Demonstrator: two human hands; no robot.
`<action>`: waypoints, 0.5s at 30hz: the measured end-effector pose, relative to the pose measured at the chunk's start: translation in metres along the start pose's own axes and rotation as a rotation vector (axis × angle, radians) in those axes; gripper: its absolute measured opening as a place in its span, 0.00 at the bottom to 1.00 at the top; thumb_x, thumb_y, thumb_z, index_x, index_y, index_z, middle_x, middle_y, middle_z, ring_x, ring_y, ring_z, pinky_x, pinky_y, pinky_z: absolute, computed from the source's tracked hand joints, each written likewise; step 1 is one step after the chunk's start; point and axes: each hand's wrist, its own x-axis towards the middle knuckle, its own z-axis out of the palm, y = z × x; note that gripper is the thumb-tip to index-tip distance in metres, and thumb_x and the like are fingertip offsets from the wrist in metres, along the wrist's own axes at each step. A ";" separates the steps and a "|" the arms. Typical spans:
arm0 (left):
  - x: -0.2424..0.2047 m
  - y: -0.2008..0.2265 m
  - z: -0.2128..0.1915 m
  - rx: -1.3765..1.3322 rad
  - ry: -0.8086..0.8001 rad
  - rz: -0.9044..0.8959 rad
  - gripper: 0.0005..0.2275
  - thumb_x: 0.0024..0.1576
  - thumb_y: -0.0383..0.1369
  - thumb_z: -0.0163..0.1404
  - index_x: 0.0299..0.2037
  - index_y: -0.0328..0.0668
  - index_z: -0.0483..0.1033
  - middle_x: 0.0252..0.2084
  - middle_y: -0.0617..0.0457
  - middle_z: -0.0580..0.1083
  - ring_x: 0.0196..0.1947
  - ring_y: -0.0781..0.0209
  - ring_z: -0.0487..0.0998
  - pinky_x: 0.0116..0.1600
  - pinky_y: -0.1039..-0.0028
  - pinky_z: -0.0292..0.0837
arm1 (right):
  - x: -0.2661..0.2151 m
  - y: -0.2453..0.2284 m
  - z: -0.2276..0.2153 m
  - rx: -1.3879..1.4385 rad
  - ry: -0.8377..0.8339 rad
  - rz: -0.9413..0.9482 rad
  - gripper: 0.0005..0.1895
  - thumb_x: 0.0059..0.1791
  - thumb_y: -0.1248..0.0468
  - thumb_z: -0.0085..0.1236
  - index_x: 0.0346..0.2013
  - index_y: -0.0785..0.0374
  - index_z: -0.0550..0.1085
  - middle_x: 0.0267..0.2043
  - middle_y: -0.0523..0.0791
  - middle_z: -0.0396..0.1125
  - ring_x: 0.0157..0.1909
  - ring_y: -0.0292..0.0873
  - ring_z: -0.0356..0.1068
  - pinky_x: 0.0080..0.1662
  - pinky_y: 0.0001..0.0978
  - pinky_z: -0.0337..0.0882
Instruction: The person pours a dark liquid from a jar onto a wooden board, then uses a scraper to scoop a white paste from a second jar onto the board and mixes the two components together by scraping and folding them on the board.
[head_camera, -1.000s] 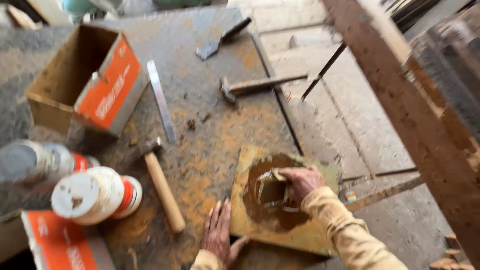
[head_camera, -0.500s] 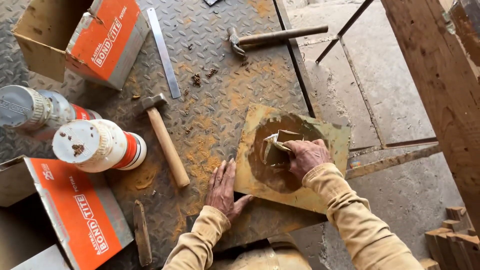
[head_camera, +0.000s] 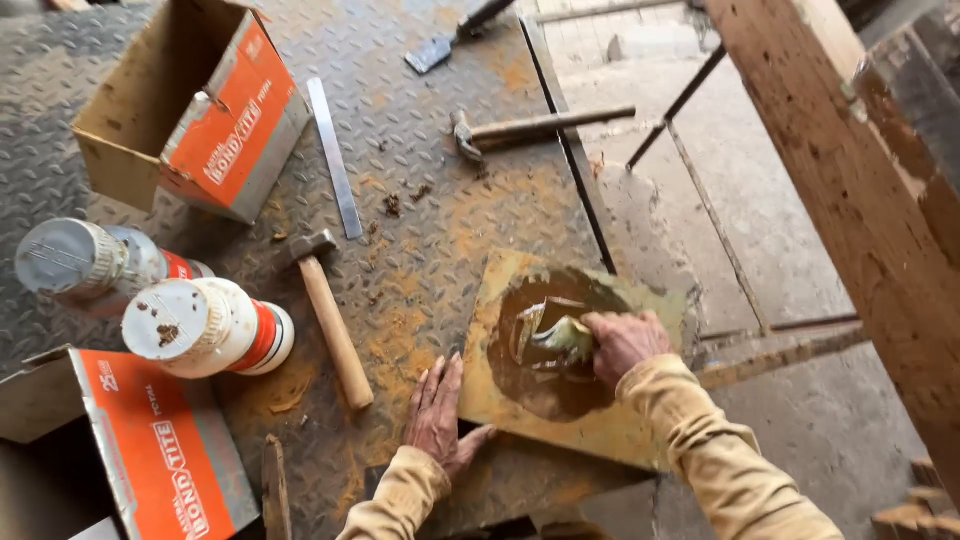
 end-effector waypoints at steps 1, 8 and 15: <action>0.005 -0.001 0.001 0.003 0.014 -0.001 0.49 0.51 0.52 0.60 0.74 0.36 0.41 0.76 0.42 0.50 0.76 0.45 0.44 0.76 0.58 0.36 | 0.000 0.001 0.001 -0.005 0.010 -0.009 0.15 0.52 0.63 0.49 0.53 0.47 0.74 0.45 0.42 0.76 0.46 0.42 0.75 0.56 0.39 0.61; 0.000 -0.002 0.006 0.006 -0.043 -0.073 0.51 0.49 0.55 0.61 0.75 0.40 0.40 0.77 0.43 0.48 0.76 0.46 0.43 0.76 0.60 0.35 | -0.003 -0.012 0.027 0.147 -0.026 0.223 0.12 0.57 0.54 0.45 0.44 0.53 0.75 0.39 0.48 0.76 0.38 0.48 0.77 0.43 0.45 0.76; -0.011 -0.010 0.028 0.054 0.048 -0.081 0.50 0.51 0.58 0.58 0.73 0.36 0.42 0.76 0.42 0.48 0.76 0.48 0.44 0.75 0.59 0.35 | 0.054 0.012 0.068 0.456 -0.044 0.284 0.09 0.51 0.56 0.56 0.38 0.56 0.79 0.36 0.50 0.78 0.34 0.46 0.77 0.42 0.36 0.74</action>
